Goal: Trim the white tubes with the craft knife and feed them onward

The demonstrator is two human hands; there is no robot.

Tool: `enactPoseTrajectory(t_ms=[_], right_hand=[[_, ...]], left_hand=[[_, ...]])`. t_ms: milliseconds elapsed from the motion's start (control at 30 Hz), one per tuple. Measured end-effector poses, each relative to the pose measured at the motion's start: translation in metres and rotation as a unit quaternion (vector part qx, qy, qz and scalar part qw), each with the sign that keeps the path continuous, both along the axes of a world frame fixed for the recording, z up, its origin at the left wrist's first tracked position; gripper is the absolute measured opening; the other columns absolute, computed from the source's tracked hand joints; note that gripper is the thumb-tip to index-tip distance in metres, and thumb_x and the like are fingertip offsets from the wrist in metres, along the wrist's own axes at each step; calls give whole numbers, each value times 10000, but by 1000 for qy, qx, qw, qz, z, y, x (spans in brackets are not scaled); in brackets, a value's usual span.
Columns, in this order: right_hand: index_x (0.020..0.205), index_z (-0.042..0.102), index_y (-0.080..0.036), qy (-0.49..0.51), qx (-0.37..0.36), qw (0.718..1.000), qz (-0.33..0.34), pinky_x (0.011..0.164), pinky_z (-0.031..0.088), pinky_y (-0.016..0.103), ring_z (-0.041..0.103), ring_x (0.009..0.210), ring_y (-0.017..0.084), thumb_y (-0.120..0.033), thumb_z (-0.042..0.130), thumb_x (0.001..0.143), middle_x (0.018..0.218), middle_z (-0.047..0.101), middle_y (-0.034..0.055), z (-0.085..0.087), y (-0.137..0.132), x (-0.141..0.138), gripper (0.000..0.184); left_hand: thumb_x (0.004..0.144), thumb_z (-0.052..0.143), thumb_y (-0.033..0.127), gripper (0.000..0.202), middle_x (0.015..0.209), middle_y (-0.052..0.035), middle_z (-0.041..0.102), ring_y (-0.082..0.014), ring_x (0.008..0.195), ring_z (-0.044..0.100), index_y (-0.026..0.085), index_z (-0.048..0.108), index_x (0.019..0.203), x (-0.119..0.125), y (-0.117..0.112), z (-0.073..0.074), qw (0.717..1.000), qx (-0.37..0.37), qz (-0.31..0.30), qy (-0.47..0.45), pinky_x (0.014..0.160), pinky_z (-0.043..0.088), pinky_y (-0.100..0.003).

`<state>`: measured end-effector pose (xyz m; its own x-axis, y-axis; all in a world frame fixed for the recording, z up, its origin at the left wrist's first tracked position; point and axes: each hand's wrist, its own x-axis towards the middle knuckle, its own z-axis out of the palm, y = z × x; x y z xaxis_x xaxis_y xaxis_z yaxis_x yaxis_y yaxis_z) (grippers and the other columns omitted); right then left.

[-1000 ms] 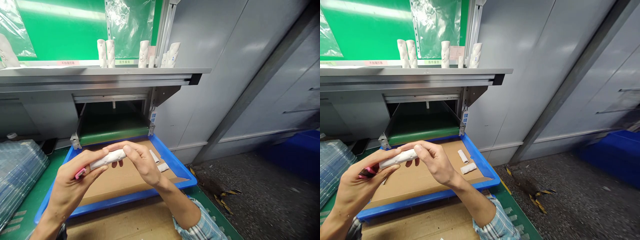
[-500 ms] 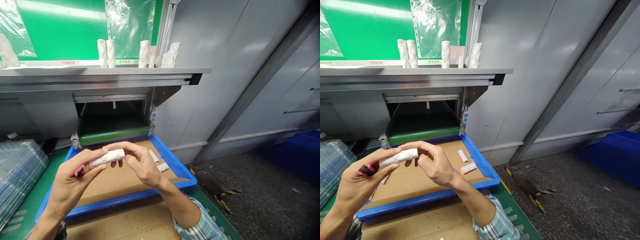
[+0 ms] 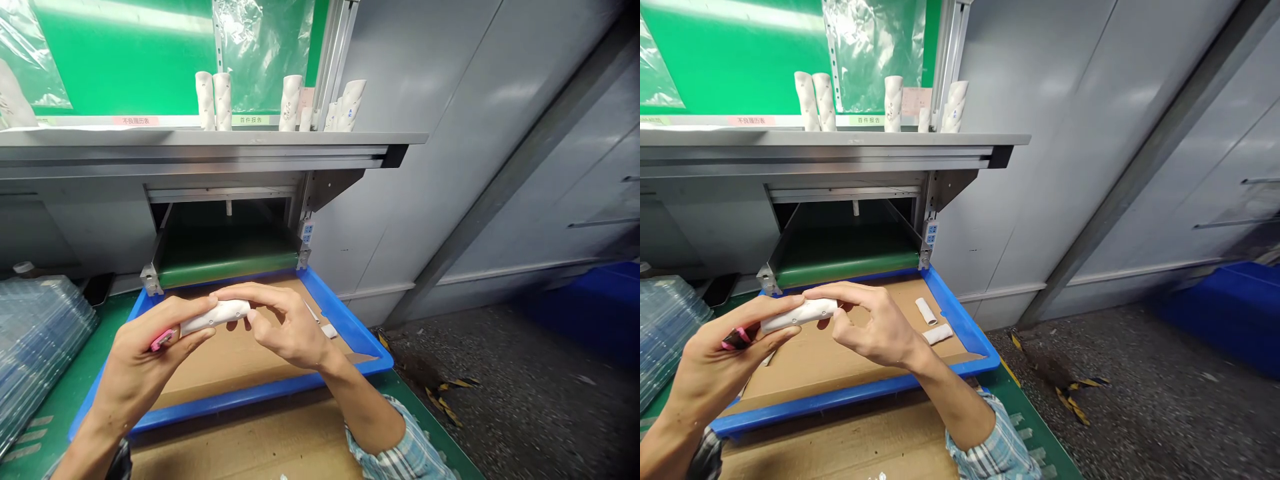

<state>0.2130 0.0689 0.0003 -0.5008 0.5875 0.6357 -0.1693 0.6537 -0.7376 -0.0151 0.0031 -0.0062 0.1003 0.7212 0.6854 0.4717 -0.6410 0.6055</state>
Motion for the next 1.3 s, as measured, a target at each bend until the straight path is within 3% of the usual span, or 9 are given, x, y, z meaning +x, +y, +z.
enactPoseTrajectory(t_ms=[167,300,500,700,1133,1300], right_hand=[[1261,809,-209,-5,10,1000,4,788,620,309,762,849,170,-82,535,901,1178,835,53,0,1,1,469],[1301,791,-202,-13,22,1000,7,732,614,309,756,848,175,-88,438,942,1126,833,66,0,0,3,516],[1283,793,-209,-13,28,1000,-5,839,645,332,766,866,176,-92,531,912,1210,824,61,0,-2,3,469],[1264,804,-215,-13,24,1000,-2,819,631,320,761,823,161,-81,544,898,1192,828,51,1,-1,3,469],[1264,806,-204,-15,24,1000,-7,887,632,343,756,881,189,-95,550,930,1061,836,52,1,0,2,434],[1247,812,-194,-4,21,1000,-5,766,627,289,752,830,162,-73,489,924,1099,834,57,0,1,1,472]], left_hand=[[960,832,307,281,942,3,807,-134,684,689,337,828,1239,0,0,2,1000,4,3,2,661,564,-244],[958,835,340,297,990,-10,822,-115,613,634,329,831,1255,-1,0,2,1000,-8,2,-1,587,533,-235],[955,840,324,321,977,17,815,-93,586,614,365,820,1273,-2,0,2,1000,-8,-2,-8,611,541,-222],[960,833,319,294,917,6,796,-109,597,629,338,829,1253,0,-1,3,1000,-8,-2,-11,627,551,-237],[980,818,296,325,940,49,782,-61,550,534,387,795,1292,-1,-1,1,1000,-4,-7,3,500,416,-200],[991,805,284,310,948,51,780,-59,566,536,381,792,1285,-1,2,1,1000,-2,-14,10,504,413,-187]])
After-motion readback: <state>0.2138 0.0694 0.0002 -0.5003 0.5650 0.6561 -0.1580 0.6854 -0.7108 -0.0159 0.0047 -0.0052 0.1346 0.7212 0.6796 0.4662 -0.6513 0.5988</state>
